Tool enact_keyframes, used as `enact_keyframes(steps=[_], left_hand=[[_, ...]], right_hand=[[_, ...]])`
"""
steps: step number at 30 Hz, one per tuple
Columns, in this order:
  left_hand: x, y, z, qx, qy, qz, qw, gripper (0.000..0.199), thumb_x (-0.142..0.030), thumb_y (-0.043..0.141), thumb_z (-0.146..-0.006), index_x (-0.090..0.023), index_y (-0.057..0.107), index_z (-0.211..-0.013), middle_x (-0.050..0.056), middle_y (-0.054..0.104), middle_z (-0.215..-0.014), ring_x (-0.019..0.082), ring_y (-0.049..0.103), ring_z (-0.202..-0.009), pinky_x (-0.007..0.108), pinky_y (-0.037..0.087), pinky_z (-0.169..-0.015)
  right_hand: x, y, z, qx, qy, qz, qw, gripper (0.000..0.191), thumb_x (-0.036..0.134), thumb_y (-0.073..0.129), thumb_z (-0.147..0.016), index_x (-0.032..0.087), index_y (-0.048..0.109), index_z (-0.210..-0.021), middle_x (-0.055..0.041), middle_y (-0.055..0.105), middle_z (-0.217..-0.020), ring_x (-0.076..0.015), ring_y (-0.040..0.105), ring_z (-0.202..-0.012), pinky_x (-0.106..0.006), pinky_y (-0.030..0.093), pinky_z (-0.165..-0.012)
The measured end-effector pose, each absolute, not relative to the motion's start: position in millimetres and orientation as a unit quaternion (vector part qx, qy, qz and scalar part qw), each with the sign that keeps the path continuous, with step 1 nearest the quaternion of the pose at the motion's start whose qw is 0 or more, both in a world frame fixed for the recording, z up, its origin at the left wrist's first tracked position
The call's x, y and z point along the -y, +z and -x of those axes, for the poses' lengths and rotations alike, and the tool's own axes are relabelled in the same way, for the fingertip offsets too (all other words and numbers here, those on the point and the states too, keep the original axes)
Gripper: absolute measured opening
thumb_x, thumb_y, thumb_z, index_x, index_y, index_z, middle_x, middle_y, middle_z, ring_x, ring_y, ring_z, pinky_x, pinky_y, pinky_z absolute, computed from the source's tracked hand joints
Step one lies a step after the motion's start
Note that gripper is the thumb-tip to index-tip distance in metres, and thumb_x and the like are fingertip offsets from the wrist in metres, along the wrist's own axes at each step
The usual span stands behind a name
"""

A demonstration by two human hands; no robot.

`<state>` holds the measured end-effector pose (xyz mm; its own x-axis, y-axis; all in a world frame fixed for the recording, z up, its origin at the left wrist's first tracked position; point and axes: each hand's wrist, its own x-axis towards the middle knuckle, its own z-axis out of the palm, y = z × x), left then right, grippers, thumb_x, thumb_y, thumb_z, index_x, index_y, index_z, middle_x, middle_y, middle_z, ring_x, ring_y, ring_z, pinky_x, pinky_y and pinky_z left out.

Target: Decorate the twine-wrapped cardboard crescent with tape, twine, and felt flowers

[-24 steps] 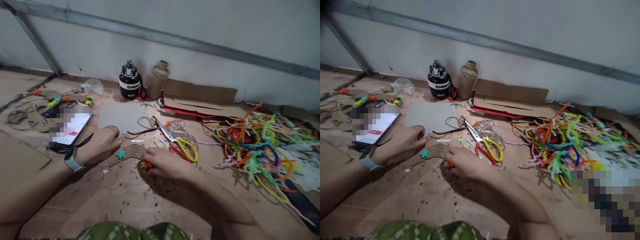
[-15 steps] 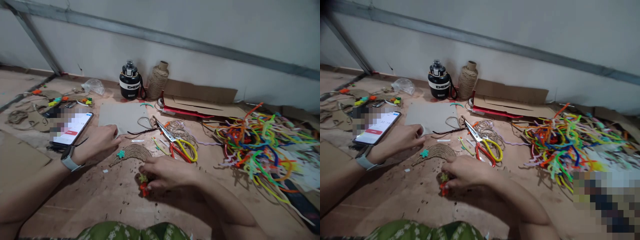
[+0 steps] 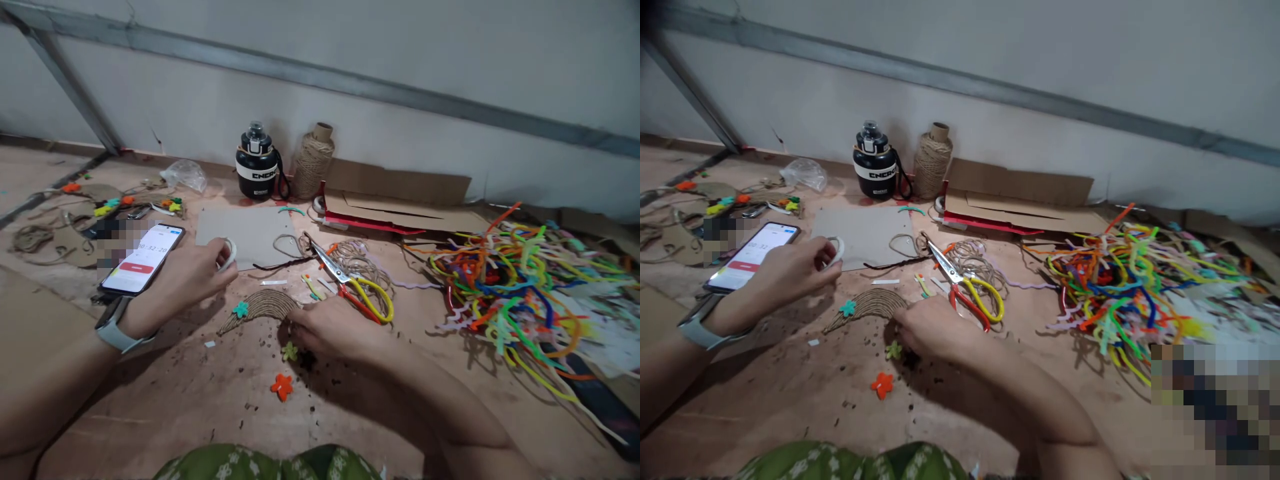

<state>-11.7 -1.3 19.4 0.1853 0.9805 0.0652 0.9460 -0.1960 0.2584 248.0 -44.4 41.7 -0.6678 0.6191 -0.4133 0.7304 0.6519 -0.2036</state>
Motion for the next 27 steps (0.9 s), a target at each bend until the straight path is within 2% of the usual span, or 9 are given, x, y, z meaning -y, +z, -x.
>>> enact_keyframes(steps=[3, 5, 7, 10, 14, 17, 20, 22, 27], left_hand=[[18, 34, 7, -0.584, 0.165, -0.785, 0.128, 0.028, -0.042, 0.055, -0.081, -0.016, 0.060, -0.091, 0.007, 0.068, -0.075, 0.021, 0.064, -0.067, 0.028, 0.042, -0.059], [30, 42, 3, -0.495, 0.191, -0.809, 0.254, 0.025, -0.040, 0.055, -0.084, -0.017, 0.060, -0.089, 0.004, 0.067, -0.075, 0.017, 0.063, -0.066, 0.026, 0.045, -0.061], [40, 47, -2, -0.410, 0.180, -0.805, 0.389, 0.022, -0.037, 0.054, -0.087, -0.017, 0.060, -0.093, 0.002, 0.067, -0.080, 0.015, 0.062, -0.069, 0.024, 0.047, -0.063], [46, 48, -7, -0.353, 0.166, -0.783, 0.485, 0.017, -0.032, 0.058, -0.087, -0.016, 0.061, -0.090, 0.001, 0.066, -0.081, 0.013, 0.060, -0.072, 0.022, 0.047, -0.065], [42, 43, -9, -0.353, 0.163, -0.752, 0.533, 0.014, -0.029, 0.062, -0.085, -0.016, 0.060, -0.089, 0.001, 0.065, -0.082, 0.014, 0.059, -0.075, 0.022, 0.046, -0.067], [39, 36, -7, -0.343, 0.167, -0.698, 0.606, 0.016, -0.031, 0.062, -0.086, -0.017, 0.057, -0.092, 0.002, 0.067, -0.084, 0.014, 0.059, -0.075, 0.022, 0.045, -0.065], [35, 31, -6, -0.324, 0.178, -0.640, 0.674, 0.017, -0.031, 0.062, -0.087, -0.018, 0.054, -0.094, 0.003, 0.070, -0.085, 0.014, 0.061, -0.076, 0.022, 0.045, -0.066], [33, 29, -7, -0.311, 0.185, -0.613, 0.702, 0.018, -0.032, 0.062, -0.087, -0.018, 0.055, -0.095, 0.003, 0.070, -0.085, 0.015, 0.062, -0.076, 0.023, 0.045, -0.068], [31, 33, -11, -0.332, 0.178, -0.648, 0.661, 0.030, -0.044, 0.047, -0.095, -0.018, 0.062, -0.092, 0.004, 0.069, -0.086, 0.019, 0.061, -0.088, 0.029, 0.045, -0.084]], right_hand=[[39, 38, -253, -0.902, -0.193, -0.372, 0.109, 0.023, 0.022, 0.051, -0.088, 0.018, 0.069, -0.102, -0.0090, 0.073, -0.092, -0.0216, 0.066, -0.076, -0.028, 0.039, -0.061], [33, 36, -259, -0.898, -0.198, -0.391, 0.038, 0.021, 0.020, 0.053, -0.088, 0.018, 0.069, -0.101, -0.0084, 0.072, -0.093, -0.0204, 0.065, -0.078, -0.028, 0.041, -0.064], [28, 37, -265, -0.880, -0.216, -0.419, -0.058, 0.022, 0.020, 0.052, -0.089, 0.017, 0.067, -0.105, -0.0083, 0.071, -0.096, -0.0185, 0.063, -0.080, -0.027, 0.043, -0.069], [25, 42, -273, -0.849, -0.302, -0.400, -0.169, 0.029, 0.023, 0.052, -0.092, 0.017, 0.060, -0.119, -0.0077, 0.068, -0.101, -0.0159, 0.062, -0.084, -0.027, 0.047, -0.073], [28, 45, -272, -0.852, -0.380, -0.325, -0.153, 0.040, 0.023, 0.056, -0.090, 0.020, 0.053, -0.130, -0.0092, 0.064, -0.115, -0.0175, 0.061, -0.097, -0.031, 0.050, -0.083], [28, 41, -267, -0.874, -0.362, -0.288, -0.151, 0.035, 0.023, 0.060, -0.088, 0.017, 0.059, -0.123, -0.0122, 0.059, -0.126, -0.0219, 0.054, -0.116, -0.036, 0.043, -0.098], [24, 34, -266, -0.857, -0.381, -0.298, -0.176, 0.019, 0.025, 0.054, -0.093, 0.014, 0.066, -0.104, -0.0097, 0.066, -0.105, -0.0185, 0.060, -0.098, -0.030, 0.046, -0.088], [22, 33, -267, -0.837, -0.410, -0.319, -0.172, 0.020, 0.028, 0.052, -0.095, 0.014, 0.067, -0.097, -0.0050, 0.067, -0.089, -0.0156, 0.060, -0.082, -0.026, 0.046, -0.077], [22, 35, -269, -0.800, -0.473, -0.334, -0.158, 0.021, 0.035, 0.060, -0.091, 0.016, 0.069, -0.093, -0.0011, 0.067, -0.085, -0.0149, 0.060, -0.080, -0.024, 0.044, -0.075]])
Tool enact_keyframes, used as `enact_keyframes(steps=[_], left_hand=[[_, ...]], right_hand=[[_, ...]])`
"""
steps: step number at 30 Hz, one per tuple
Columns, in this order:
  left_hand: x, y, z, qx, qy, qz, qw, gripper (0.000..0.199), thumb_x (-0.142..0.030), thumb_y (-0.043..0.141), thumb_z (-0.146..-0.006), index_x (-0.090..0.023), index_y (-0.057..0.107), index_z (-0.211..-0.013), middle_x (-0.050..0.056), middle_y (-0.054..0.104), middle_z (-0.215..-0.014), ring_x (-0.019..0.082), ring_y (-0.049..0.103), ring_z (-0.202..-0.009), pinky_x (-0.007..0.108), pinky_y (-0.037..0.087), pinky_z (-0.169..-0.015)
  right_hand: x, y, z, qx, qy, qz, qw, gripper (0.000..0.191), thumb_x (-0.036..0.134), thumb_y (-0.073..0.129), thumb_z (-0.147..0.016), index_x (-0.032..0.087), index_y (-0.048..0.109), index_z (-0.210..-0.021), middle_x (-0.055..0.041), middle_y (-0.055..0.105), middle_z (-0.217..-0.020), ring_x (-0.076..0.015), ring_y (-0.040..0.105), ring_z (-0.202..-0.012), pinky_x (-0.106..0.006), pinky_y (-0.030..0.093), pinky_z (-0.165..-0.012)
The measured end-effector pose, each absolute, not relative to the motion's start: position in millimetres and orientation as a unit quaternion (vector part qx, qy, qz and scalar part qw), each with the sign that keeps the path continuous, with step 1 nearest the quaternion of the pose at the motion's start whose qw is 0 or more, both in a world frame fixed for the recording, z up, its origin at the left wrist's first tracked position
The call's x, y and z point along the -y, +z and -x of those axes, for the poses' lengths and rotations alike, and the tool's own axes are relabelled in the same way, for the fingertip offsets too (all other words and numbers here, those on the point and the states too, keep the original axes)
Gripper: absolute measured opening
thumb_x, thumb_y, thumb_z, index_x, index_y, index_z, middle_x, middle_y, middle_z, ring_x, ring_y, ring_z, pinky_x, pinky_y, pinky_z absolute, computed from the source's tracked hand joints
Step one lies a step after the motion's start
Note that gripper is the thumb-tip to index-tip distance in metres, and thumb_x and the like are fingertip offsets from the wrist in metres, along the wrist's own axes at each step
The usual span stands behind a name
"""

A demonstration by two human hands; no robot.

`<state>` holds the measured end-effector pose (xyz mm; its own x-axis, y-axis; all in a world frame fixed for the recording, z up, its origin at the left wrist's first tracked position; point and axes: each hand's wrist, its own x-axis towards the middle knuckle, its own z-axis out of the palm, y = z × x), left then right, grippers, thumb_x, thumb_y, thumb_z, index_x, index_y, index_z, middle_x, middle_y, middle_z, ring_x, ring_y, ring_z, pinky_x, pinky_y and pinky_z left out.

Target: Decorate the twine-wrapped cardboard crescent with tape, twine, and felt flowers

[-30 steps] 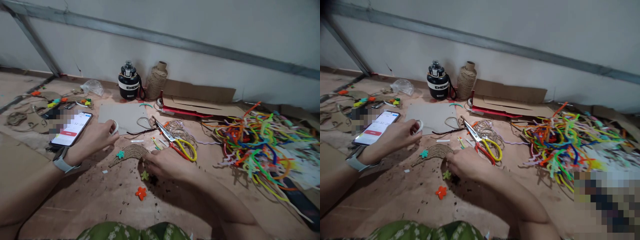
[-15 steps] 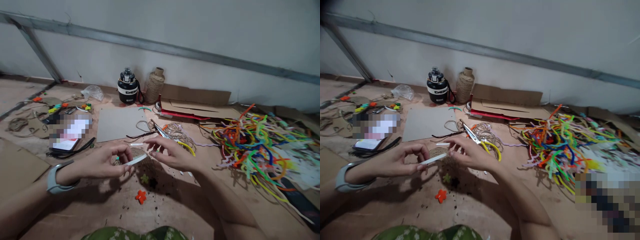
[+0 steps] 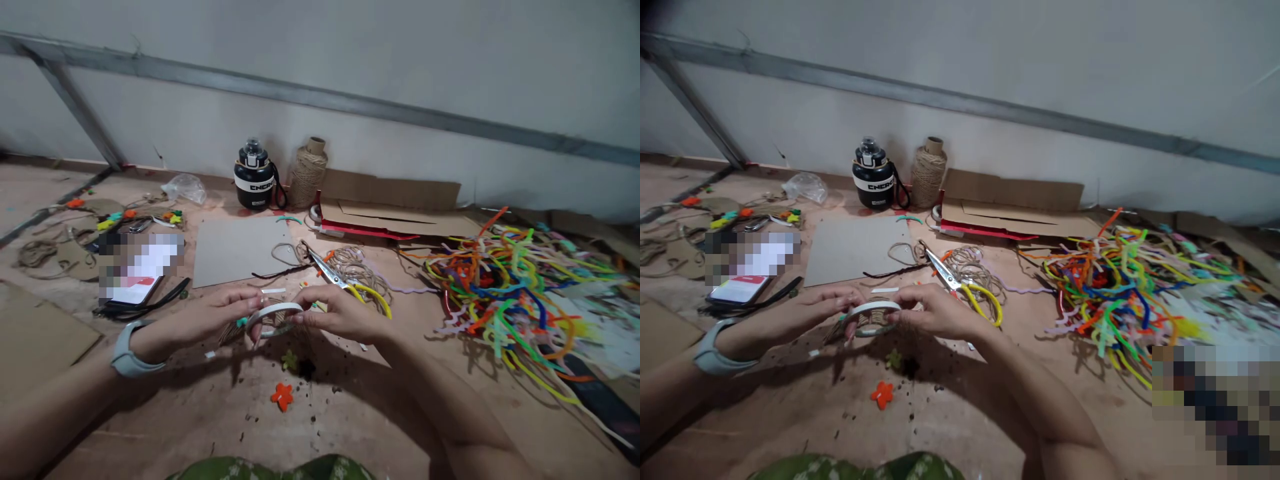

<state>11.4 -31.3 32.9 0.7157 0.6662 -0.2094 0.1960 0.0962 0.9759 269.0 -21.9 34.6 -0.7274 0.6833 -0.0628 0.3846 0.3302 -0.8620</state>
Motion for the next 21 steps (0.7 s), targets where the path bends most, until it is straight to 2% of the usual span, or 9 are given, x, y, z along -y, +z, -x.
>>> enact_keyframes(steps=[2, 6, 11, 16, 21], left_hand=[[31, 32, -13, -0.329, 0.177, -0.667, 0.644, 0.038, -0.045, 0.043, -0.097, -0.017, 0.065, -0.083, 0.004, 0.067, -0.085, 0.020, 0.060, -0.090, 0.030, 0.043, -0.088], [32, 27, -18, -0.266, 0.229, -0.630, 0.692, 0.047, -0.049, 0.038, -0.097, -0.015, 0.067, -0.084, 0.006, 0.066, -0.086, 0.022, 0.059, -0.091, 0.033, 0.041, -0.093], [35, 33, -23, -0.282, 0.230, -0.628, 0.688, 0.044, -0.045, 0.040, -0.098, -0.014, 0.067, -0.082, 0.007, 0.066, -0.091, 0.020, 0.058, -0.091, 0.033, 0.041, -0.093], [37, 36, -25, -0.290, 0.231, -0.584, 0.722, 0.036, -0.047, 0.051, -0.093, -0.016, 0.066, -0.104, 0.007, 0.068, -0.090, 0.021, 0.059, -0.095, 0.035, 0.040, -0.095], [39, 33, -25, -0.272, 0.253, -0.543, 0.753, 0.041, -0.041, 0.056, -0.093, -0.017, 0.057, -0.126, 0.009, 0.068, -0.101, 0.019, 0.060, -0.100, 0.034, 0.039, -0.095]], right_hand=[[22, 34, -268, 0.783, 0.500, 0.331, 0.162, 0.024, 0.037, 0.060, -0.090, 0.016, 0.069, -0.093, -0.0015, 0.067, -0.086, -0.0152, 0.059, -0.081, -0.025, 0.044, -0.076], [17, 24, -265, 0.741, 0.547, 0.336, 0.196, 0.029, 0.043, 0.061, -0.088, 0.015, 0.069, -0.094, -0.0015, 0.066, -0.084, -0.0151, 0.058, -0.081, -0.025, 0.045, -0.075], [9, 13, -265, 0.666, 0.617, 0.352, 0.229, 0.034, 0.047, 0.070, -0.080, 0.015, 0.069, -0.088, -0.0007, 0.064, -0.081, -0.0136, 0.058, -0.078, -0.025, 0.046, -0.073], [8, 11, -267, 0.609, 0.661, 0.384, 0.210, 0.037, 0.048, 0.068, -0.082, 0.016, 0.069, -0.102, -0.0032, 0.066, -0.092, -0.0141, 0.062, -0.082, -0.025, 0.051, -0.070], [6, 10, -266, 0.605, 0.670, 0.386, 0.191, 0.039, 0.048, 0.064, -0.086, 0.017, 0.067, -0.110, -0.0028, 0.067, -0.088, -0.0106, 0.061, -0.071, -0.021, 0.050, -0.061]])
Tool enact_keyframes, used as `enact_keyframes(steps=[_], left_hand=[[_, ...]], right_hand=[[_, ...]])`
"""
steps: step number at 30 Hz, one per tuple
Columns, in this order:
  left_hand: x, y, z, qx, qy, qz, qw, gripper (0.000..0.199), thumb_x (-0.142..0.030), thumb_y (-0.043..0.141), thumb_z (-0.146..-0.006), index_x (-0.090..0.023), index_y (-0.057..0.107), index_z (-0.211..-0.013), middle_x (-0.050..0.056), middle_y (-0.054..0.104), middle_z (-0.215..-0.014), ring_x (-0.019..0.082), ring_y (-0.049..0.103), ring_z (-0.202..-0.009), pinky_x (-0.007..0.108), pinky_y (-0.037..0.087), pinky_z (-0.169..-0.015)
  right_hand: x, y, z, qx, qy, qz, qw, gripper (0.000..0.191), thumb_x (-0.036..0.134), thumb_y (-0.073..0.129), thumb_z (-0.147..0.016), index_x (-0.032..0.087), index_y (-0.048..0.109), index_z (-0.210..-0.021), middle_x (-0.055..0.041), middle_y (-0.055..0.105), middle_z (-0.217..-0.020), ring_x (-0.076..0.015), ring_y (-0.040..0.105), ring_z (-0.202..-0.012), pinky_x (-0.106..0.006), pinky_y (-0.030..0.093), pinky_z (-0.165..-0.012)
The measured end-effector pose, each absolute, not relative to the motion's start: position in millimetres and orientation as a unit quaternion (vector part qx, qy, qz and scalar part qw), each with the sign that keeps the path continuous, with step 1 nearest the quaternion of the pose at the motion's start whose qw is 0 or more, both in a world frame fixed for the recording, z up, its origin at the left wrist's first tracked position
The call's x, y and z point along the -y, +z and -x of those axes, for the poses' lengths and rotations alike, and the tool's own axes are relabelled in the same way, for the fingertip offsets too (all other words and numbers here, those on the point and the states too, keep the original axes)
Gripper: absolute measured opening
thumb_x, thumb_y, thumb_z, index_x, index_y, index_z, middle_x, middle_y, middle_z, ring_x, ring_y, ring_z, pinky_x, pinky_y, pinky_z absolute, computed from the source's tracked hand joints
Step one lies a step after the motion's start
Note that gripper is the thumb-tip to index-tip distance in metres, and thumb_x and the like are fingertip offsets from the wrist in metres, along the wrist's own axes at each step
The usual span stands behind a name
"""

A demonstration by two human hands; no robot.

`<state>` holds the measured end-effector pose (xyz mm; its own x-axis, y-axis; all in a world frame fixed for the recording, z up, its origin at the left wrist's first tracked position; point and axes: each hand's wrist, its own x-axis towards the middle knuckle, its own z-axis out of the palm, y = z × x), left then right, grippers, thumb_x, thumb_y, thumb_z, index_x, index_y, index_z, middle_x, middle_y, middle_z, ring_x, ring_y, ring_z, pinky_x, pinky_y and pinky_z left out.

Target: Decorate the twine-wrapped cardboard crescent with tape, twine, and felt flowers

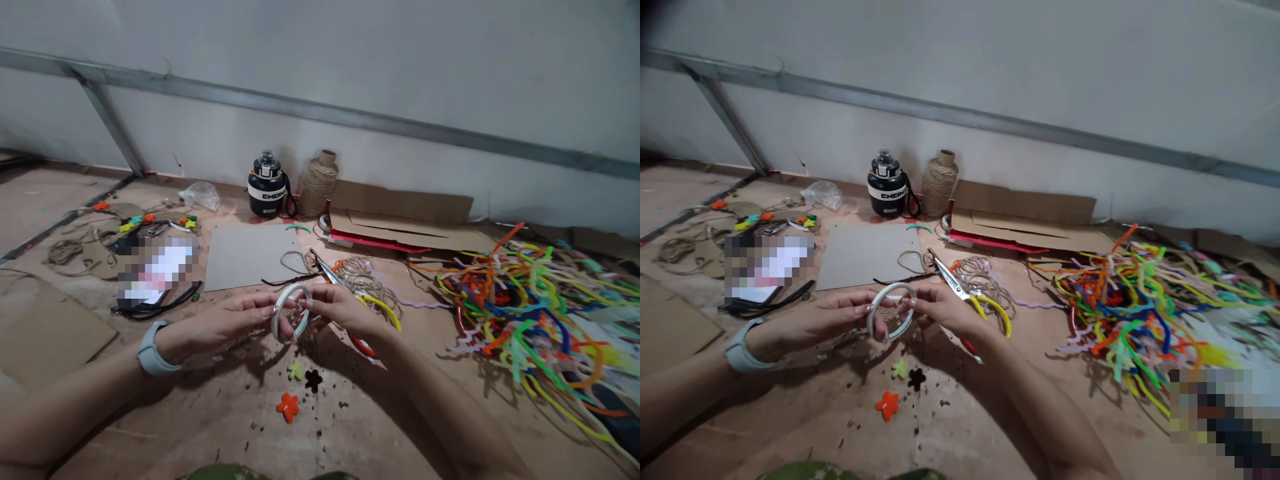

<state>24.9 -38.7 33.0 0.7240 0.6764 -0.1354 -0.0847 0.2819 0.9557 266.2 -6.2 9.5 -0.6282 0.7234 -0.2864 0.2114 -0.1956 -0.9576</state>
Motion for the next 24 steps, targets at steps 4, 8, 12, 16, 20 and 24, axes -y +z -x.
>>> enact_keyframes(steps=[4, 8, 12, 16, 20, 24], left_hand=[[37, 29, -25, -0.263, 0.254, -0.494, 0.789, 0.041, -0.037, 0.060, -0.089, -0.015, 0.057, -0.124, 0.010, 0.069, -0.100, 0.020, 0.061, -0.096, 0.033, 0.042, -0.090], [36, 21, -27, -0.260, 0.252, -0.496, 0.789, 0.039, -0.048, 0.050, -0.092, -0.014, 0.066, -0.100, 0.007, 0.068, -0.081, 0.020, 0.062, -0.078, 0.034, 0.046, -0.082], [40, 16, -25, -0.309, 0.178, -0.561, 0.747, 0.040, -0.051, 0.050, -0.093, -0.015, 0.063, -0.080, 0.003, 0.065, -0.074, 0.015, 0.057, -0.071, 0.026, 0.044, -0.071], [42, 17, -22, -0.307, 0.193, -0.554, 0.750, 0.035, -0.051, 0.061, -0.087, -0.017, 0.058, -0.084, 0.000, 0.064, -0.073, 0.012, 0.056, -0.065, 0.024, 0.042, -0.065], [41, 24, -22, -0.313, 0.240, -0.546, 0.739, 0.036, -0.051, 0.063, -0.086, -0.015, 0.059, -0.085, 0.002, 0.065, -0.076, 0.012, 0.058, -0.069, 0.025, 0.043, -0.068], [39, 28, -23, -0.317, 0.204, -0.547, 0.747, 0.039, -0.054, 0.065, -0.083, -0.015, 0.061, -0.087, 0.001, 0.063, -0.074, 0.011, 0.053, -0.065, 0.024, 0.041, -0.063]], right_hand=[[6, 14, -266, 0.648, 0.632, 0.375, 0.201, 0.038, 0.047, 0.059, -0.089, 0.015, 0.068, -0.109, -0.0023, 0.066, -0.083, -0.0121, 0.060, -0.070, -0.021, 0.048, -0.060], [18, 28, -265, 0.766, 0.504, 0.343, 0.203, 0.031, 0.038, 0.058, -0.092, 0.016, 0.070, -0.110, -0.0042, 0.070, -0.092, -0.0149, 0.062, -0.082, -0.024, 0.047, -0.073], [33, 41, -260, 0.829, 0.448, 0.289, 0.170, 0.028, 0.034, 0.058, -0.092, 0.019, 0.071, -0.112, -0.0044, 0.071, -0.092, -0.0145, 0.062, -0.080, -0.025, 0.045, -0.076], [32, 41, -263, 0.768, 0.525, 0.311, 0.198, 0.035, 0.041, 0.066, -0.086, 0.019, 0.069, -0.113, -0.0048, 0.070, -0.100, -0.0166, 0.063, -0.090, -0.027, 0.046, -0.081], [22, 36, -270, 0.666, 0.626, 0.326, 0.240, 0.041, 0.053, 0.063, -0.084, 0.016, 0.068, -0.099, -0.0029, 0.067, -0.087, -0.0148, 0.061, -0.082, -0.028, 0.047, -0.078], [20, 33, -270, 0.650, 0.639, 0.332, 0.243, 0.037, 0.052, 0.067, -0.082, 0.016, 0.066, -0.089, -0.0009, 0.062, -0.082, -0.0129, 0.057, -0.078, -0.026, 0.045, -0.074]])
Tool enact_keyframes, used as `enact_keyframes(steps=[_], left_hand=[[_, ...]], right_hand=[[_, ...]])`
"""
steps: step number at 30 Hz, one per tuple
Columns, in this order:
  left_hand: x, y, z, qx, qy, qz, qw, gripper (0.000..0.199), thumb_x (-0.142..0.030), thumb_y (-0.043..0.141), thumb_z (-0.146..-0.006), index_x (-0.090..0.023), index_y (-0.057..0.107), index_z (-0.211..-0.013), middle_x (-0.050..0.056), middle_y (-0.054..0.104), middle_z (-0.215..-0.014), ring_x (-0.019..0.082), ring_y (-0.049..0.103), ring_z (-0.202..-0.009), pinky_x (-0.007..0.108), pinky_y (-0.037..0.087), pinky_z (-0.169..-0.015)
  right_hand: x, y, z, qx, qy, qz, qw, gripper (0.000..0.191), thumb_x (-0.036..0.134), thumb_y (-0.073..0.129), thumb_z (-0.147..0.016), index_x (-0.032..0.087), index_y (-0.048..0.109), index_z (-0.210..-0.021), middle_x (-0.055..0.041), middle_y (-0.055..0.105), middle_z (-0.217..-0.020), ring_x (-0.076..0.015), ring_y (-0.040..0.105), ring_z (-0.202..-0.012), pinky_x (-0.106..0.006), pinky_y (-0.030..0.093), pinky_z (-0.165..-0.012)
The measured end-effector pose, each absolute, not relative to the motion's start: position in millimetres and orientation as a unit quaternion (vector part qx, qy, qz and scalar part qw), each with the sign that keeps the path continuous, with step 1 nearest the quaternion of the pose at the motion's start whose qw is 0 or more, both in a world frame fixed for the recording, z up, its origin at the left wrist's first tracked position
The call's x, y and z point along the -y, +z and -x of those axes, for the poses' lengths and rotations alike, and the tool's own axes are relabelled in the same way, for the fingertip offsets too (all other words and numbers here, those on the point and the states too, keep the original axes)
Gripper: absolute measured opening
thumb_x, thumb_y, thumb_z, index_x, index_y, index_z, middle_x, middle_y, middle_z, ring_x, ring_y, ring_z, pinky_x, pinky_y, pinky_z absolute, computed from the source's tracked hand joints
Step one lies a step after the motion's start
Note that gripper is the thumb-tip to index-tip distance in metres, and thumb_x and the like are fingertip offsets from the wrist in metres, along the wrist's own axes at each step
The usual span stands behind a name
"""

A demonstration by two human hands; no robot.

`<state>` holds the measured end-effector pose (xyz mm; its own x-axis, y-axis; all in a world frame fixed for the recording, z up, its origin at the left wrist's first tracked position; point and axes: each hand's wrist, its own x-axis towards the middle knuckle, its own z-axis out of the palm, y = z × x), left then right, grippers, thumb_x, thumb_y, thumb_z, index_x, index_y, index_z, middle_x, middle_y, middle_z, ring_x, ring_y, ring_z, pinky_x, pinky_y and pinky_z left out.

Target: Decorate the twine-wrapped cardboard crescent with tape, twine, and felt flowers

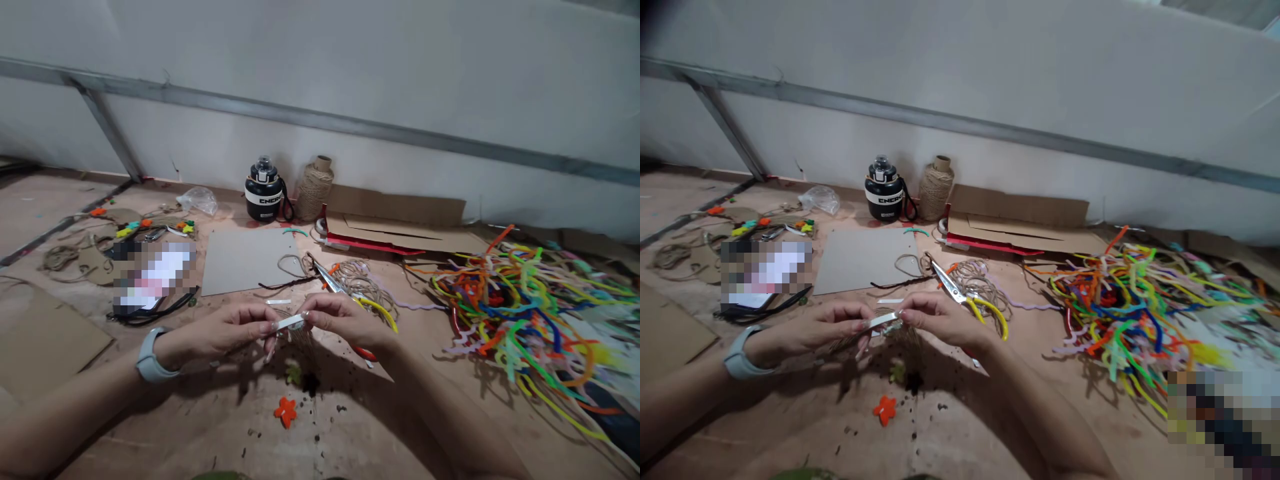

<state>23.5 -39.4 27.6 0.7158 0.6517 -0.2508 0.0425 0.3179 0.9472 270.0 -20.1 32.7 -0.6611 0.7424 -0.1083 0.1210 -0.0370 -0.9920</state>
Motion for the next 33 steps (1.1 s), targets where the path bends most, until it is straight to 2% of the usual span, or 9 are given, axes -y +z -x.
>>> enact_keyframes(steps=[4, 9, 14, 20, 25, 33], left_hand=[[38, 26, -22, -0.321, 0.189, -0.577, 0.727, 0.039, -0.054, 0.062, -0.085, -0.015, 0.061, -0.092, 0.001, 0.064, -0.079, 0.011, 0.053, -0.070, 0.023, 0.040, -0.065], [36, 26, -23, -0.326, 0.166, -0.624, 0.691, 0.039, -0.053, 0.053, -0.091, -0.015, 0.060, -0.094, 0.001, 0.063, -0.082, 0.013, 0.054, -0.076, 0.023, 0.041, -0.071], [34, 26, -22, -0.293, 0.144, -0.686, 0.650, 0.036, -0.048, 0.046, -0.096, -0.017, 0.062, -0.103, 0.003, 0.064, -0.092, 0.014, 0.057, -0.084, 0.024, 0.043, -0.079], [35, 19, -19, -0.303, 0.155, -0.709, 0.618, 0.030, -0.040, 0.046, -0.097, -0.019, 0.064, -0.107, 0.004, 0.067, -0.098, 0.016, 0.059, -0.094, 0.024, 0.043, -0.085], [36, 18, -21, -0.319, 0.149, -0.716, 0.603, 0.030, -0.037, 0.047, -0.096, -0.016, 0.065, -0.107, 0.005, 0.068, -0.099, 0.016, 0.060, -0.092, 0.024, 0.044, -0.083], [37, 6, -23, -0.353, 0.181, -0.666, 0.632, 0.037, -0.048, 0.051, -0.093, -0.015, 0.068, -0.095, 0.003, 0.067, -0.086, 0.015, 0.058, -0.078, 0.024, 0.045, -0.075]], right_hand=[[21, 34, -269, 0.688, 0.603, 0.332, 0.230, 0.038, 0.053, 0.064, -0.084, 0.015, 0.067, -0.089, -0.0013, 0.061, -0.082, -0.0130, 0.055, -0.077, -0.025, 0.043, -0.071], [20, 37, -270, 0.749, 0.534, 0.332, 0.206, 0.040, 0.054, 0.057, -0.088, 0.016, 0.068, -0.091, -0.0030, 0.064, -0.086, -0.0150, 0.057, -0.082, -0.027, 0.044, -0.076], [22, 37, -270, 0.794, 0.481, 0.314, 0.199, 0.038, 0.051, 0.052, -0.093, 0.016, 0.067, -0.095, -0.0050, 0.066, -0.090, -0.0161, 0.059, -0.085, -0.030, 0.046, -0.080], [22, 37, -270, 0.831, 0.428, 0.284, 0.213, 0.033, 0.044, 0.049, -0.096, 0.016, 0.067, -0.094, -0.0047, 0.063, -0.086, -0.0151, 0.058, -0.082, -0.028, 0.046, -0.079], [23, 38, -269, 0.847, 0.406, 0.270, 0.210, 0.026, 0.036, 0.050, -0.097, 0.016, 0.067, -0.095, -0.0049, 0.063, -0.088, -0.0145, 0.058, -0.083, -0.027, 0.045, -0.079], [23, 36, -266, 0.824, 0.444, 0.281, 0.213, 0.027, 0.038, 0.052, -0.095, 0.015, 0.067, -0.095, -0.0057, 0.066, -0.090, -0.0156, 0.059, -0.086, -0.028, 0.045, -0.081]])
